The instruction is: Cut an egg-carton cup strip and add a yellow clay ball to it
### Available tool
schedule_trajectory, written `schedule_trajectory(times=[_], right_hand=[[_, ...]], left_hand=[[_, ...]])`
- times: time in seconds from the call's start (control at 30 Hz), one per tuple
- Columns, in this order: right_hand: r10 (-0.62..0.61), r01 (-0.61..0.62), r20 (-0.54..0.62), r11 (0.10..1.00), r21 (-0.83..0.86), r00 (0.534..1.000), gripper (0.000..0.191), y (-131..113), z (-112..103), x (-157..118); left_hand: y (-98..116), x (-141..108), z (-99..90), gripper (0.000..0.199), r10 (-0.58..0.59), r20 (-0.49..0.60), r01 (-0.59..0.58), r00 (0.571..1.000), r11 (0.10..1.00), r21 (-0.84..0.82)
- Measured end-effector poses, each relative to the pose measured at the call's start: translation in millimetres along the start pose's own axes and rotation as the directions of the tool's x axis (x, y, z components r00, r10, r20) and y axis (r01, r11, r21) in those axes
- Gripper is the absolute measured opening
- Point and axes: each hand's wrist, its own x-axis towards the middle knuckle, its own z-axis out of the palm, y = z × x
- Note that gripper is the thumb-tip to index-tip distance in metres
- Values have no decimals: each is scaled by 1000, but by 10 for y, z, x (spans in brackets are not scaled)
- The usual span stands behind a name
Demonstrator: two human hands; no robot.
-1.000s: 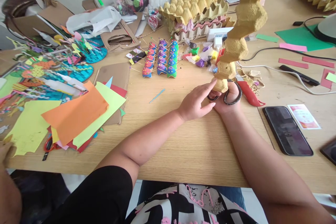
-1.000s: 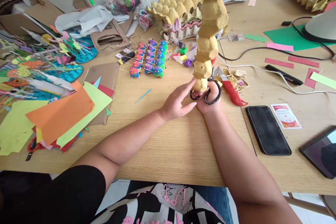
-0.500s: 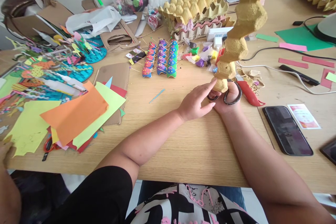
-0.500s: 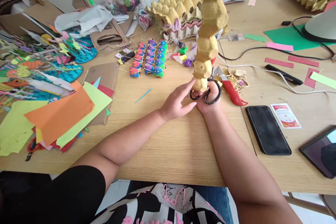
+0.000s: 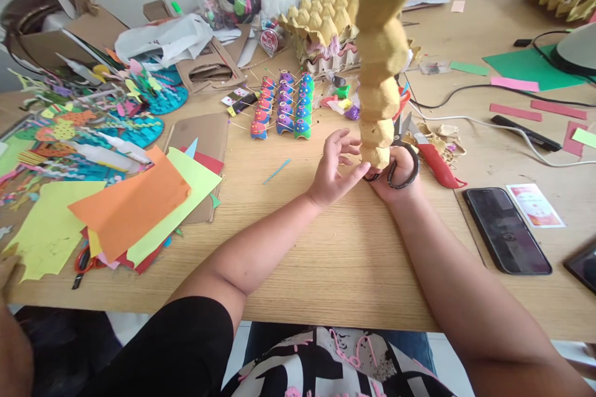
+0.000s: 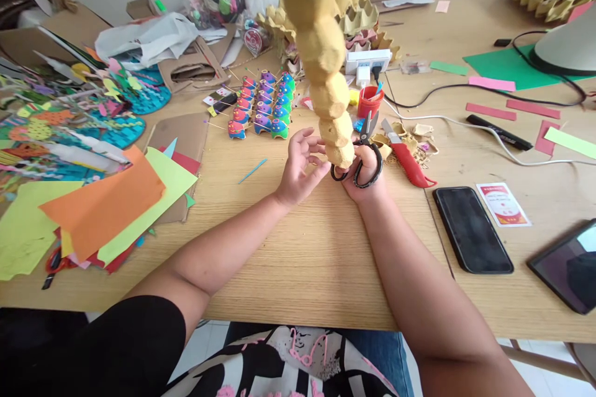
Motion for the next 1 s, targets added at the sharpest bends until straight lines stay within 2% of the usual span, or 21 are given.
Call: schedule_trajectory(times=[0.13,0.23,0.4,0.57,0.7,0.87,1.0], right_hand=[[-2,3,14,996,-90,1000,34,0,57,-51],[5,-2,22,987,-163,1000,38,23,85,-73],[-33,35,13,959,-280,999,44,70,79,-83],[-154,109,-43,847,-520,987,42,61,87,-119],[-222,146,-64,805,-575,973,46,44,118,-154],[-239,192,16,738,-647,971,47,57,95,-159],[-290,296,138,620,-727,947,43,102,10,-126]], left_hand=[[60,46,-18,83,-72,-58,67,996,994,-89],[130,44,-13,80,-103,-115,91,988,990,-104],[213,51,-38,71,-55,-165,41,985,995,-89],[245,66,-57,71,-84,-174,64,981,991,-117],[258,76,-61,69,-153,-176,120,973,976,-182],[158,101,-106,58,-192,-186,125,964,939,-320],[113,129,-134,61,-281,-191,183,941,894,-410]])
